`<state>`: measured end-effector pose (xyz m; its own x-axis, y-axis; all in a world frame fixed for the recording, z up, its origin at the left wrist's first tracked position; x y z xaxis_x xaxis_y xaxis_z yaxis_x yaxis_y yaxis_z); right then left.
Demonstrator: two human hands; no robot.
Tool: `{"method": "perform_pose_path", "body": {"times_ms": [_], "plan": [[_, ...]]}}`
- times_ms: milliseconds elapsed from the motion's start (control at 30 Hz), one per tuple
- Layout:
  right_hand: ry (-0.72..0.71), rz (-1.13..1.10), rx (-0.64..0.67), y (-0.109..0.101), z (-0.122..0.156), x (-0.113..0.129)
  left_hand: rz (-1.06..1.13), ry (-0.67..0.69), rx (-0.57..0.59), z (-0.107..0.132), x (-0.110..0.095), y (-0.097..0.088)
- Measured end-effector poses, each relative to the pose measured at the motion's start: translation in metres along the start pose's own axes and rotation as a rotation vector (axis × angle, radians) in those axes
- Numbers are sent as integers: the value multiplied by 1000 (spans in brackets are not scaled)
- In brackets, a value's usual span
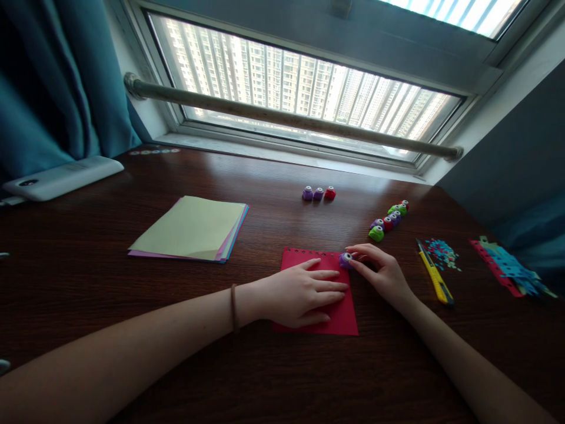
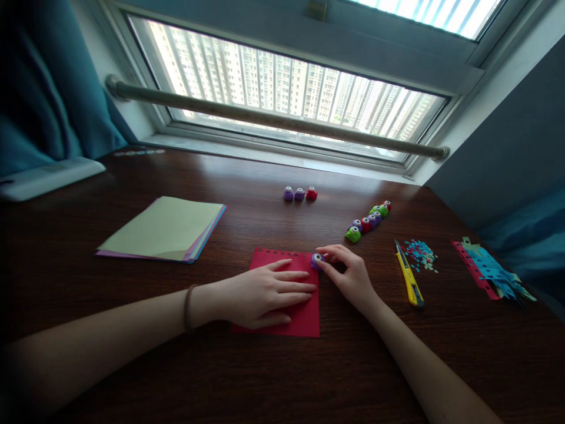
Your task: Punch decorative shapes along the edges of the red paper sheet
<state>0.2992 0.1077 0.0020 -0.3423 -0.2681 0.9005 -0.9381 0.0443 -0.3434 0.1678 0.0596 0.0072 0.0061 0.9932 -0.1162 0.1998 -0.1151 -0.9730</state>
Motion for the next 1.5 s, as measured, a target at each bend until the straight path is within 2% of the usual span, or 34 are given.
{"method": "perform_pose_path", "body": {"times_ms": [200, 433, 533, 633, 767, 833, 933, 1100, 1333, 1500], "plan": [[-17, 11, -1, 0, 0, 2, -1, -1, -7, 0, 0, 0], [-128, 127, -19, -3, 2, 15, 17, -1, -31, 0, -1, -3], [-128, 124, -31, -5, 3, 15, 20, -1, -48, 0, 0, -4], [-37, 33, -67, -9, 1, 4, 16, 2, -54, 1, -1, -5], [168, -265, -179, -21, 1, -28, 2, 4, -44, 1, -1, -4], [217, -367, -225, -25, 2, -38, 2, 3, -52, 1, -1, -5], [247, -397, -250, -28, 1, -44, 6, 0, -66, 1, -1, -6], [237, -262, -297, -27, -6, -38, 10, -3, -67, 1, 0, -6], [112, 115, -200, -6, -21, -36, 4, -6, -15, 0, 0, -1], [75, 240, -158, 0, -20, -44, -17, -2, -5, 0, 0, -1]]}}
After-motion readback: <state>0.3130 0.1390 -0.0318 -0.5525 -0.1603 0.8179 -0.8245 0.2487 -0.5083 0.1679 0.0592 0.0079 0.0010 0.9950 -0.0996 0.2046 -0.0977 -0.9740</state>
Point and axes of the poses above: each hand's wrist, its own z-axis away from the middle knuckle, its own y-axis out of the palm, x = y × z, the point moved 10 cm from there along -z, towards the middle knuckle, and after that the axes turned 12 degrees about -z, right-handed, at the moved point
